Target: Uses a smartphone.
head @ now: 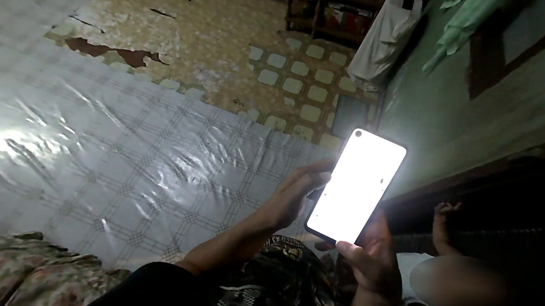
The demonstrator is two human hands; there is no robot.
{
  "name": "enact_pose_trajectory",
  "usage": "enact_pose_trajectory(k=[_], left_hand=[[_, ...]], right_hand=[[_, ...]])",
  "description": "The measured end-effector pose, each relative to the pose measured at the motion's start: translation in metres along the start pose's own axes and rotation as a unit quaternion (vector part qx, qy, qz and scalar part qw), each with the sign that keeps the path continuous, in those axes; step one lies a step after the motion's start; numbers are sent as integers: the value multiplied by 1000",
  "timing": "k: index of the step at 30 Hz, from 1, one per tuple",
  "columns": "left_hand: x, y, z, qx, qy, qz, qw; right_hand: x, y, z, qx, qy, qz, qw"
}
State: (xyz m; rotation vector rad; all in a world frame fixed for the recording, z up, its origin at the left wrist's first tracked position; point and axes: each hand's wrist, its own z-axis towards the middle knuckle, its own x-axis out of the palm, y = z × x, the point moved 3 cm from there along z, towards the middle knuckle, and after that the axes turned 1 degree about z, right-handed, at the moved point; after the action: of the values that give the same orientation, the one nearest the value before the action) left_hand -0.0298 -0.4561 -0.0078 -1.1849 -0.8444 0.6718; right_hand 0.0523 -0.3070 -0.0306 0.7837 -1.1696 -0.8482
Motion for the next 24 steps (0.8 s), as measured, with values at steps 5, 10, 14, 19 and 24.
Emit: enact_pose_trajectory(k=[5, 10, 14, 19, 24], left_hand=[[-1, 0, -1, -5, 0, 1, 1000], [-2, 0, 0, 2, -2, 2, 1000], [-3, 0, 0, 3, 5, 10, 1000], [-4, -1, -1, 5, 6, 6, 1000], [-5, -1, 0, -2, 9, 8, 1000]], right_hand=[[0, -1, 1, 0, 11, 0, 1000], [0, -2, 2, 0, 28, 9, 1000], [0, -2, 1, -4, 18, -21, 1000], [0, -3, 1, -2, 16, -15, 1000], [1, -2, 1, 1, 9, -9, 1000]])
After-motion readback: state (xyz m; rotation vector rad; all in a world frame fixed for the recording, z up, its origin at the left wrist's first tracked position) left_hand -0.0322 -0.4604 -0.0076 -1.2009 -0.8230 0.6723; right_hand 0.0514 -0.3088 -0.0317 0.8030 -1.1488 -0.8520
